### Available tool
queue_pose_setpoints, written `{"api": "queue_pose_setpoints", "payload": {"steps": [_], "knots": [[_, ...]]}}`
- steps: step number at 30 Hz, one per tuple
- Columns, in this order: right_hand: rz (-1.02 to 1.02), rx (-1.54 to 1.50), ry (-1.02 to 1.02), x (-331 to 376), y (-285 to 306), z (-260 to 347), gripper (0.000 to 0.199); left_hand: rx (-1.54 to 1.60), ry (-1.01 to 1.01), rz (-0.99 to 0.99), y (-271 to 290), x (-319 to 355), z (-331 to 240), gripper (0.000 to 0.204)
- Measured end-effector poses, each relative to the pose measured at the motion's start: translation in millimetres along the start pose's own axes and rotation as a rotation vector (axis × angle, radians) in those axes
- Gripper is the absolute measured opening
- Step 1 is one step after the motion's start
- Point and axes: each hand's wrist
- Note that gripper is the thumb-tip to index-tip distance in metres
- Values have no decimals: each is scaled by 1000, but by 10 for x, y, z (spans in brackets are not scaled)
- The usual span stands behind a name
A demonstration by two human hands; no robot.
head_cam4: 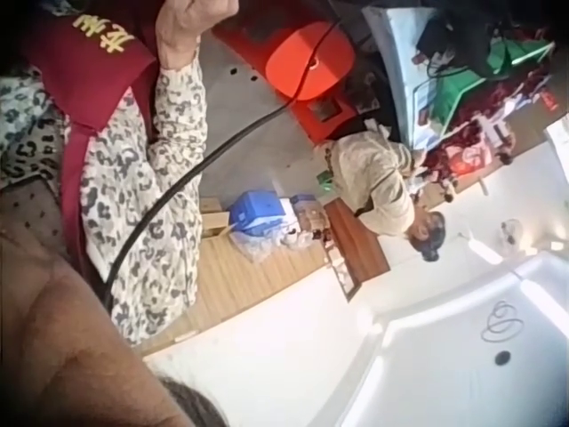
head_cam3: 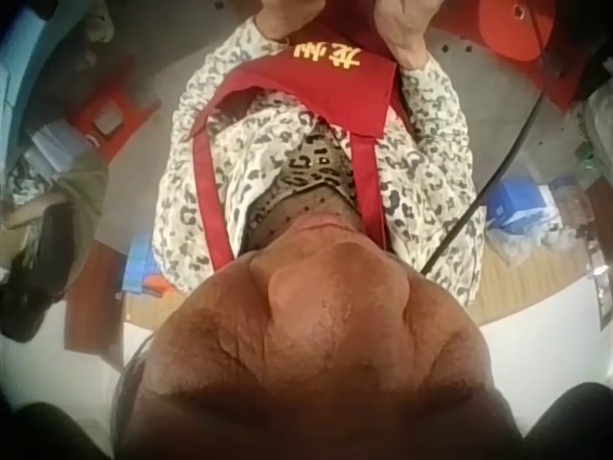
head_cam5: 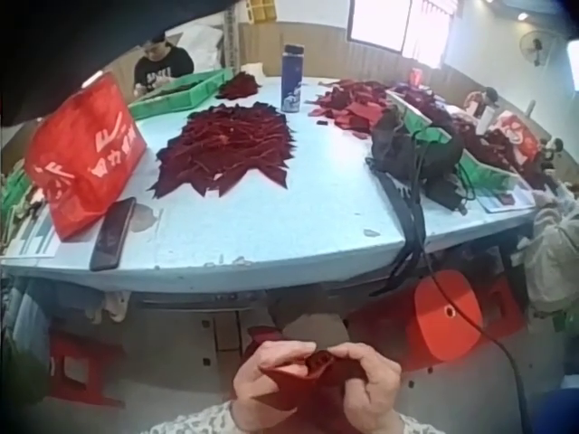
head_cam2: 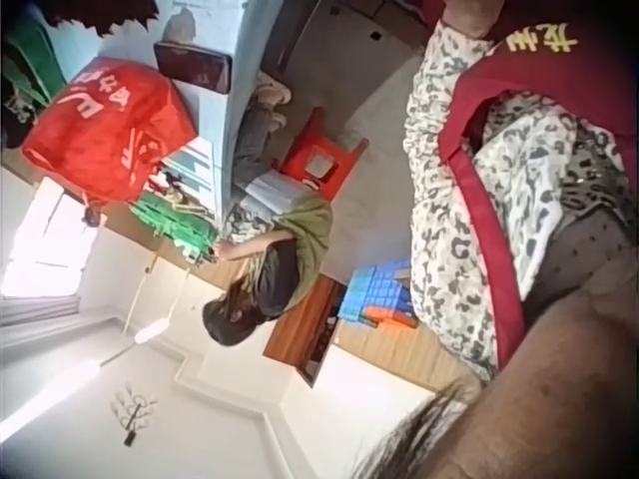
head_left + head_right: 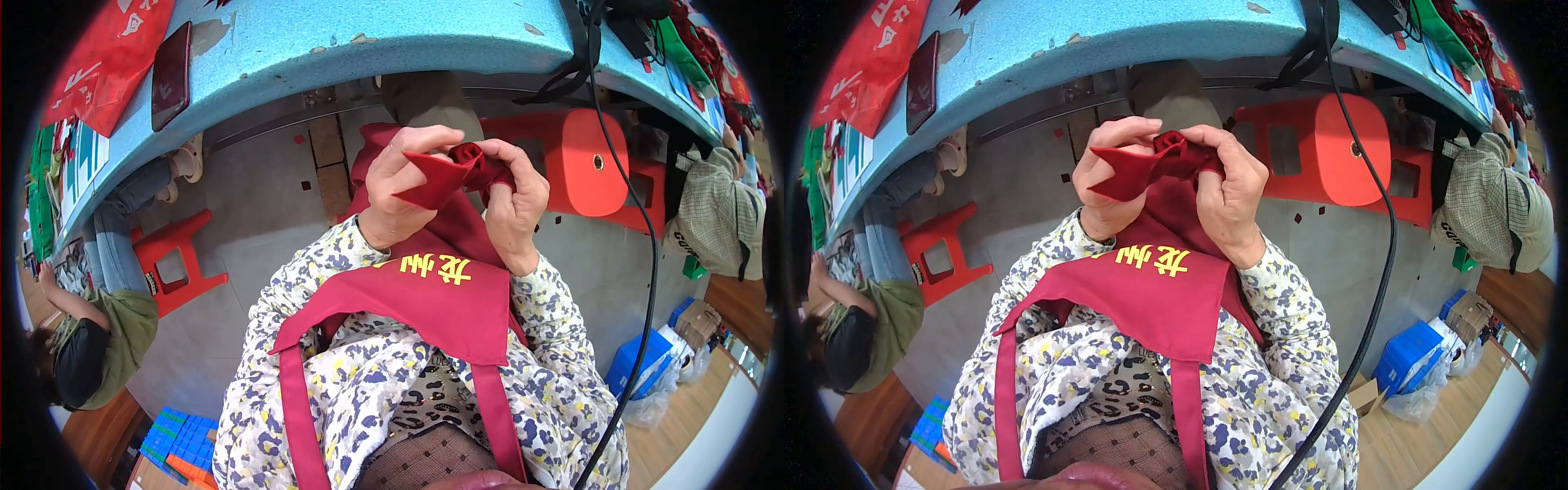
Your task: Folding small pieces of red fabric into decorative shapes at a factory workbench.
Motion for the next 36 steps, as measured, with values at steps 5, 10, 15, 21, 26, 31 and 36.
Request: {"api": "queue_pose_setpoints", "payload": {"steps": [5,10,15,21,26,31,36], "knots": [[-94,224,359,-100,113,-58,46,199,83,-20,-187,-23,-71,24],[-99,348,584,-172,287,-250,49,446,436,-50,-360,-19,-168,26],[-81,333,644,-221,426,-284,49,730,648,-128,-516,-35,-234,20],[-13,127,443,-267,528,-147,47,743,645,-121,-598,-115,-290,18],[83,-129,153,-286,588,-98,46,767,585,-143,-650,-149,-382,17],[63,-134,137,-275,597,-101,42,239,384,50,-581,-77,-182,13],[111,15,264,-287,674,-234,41,413,239,-99,-668,-178,-157,16]]}}
Point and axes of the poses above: each hand's wrist, its own x-axis away from the middle knuckle, its own y-axis out of the back of the hand, z = x × y, and after that the axes turned 4 degrees about y, right-handed
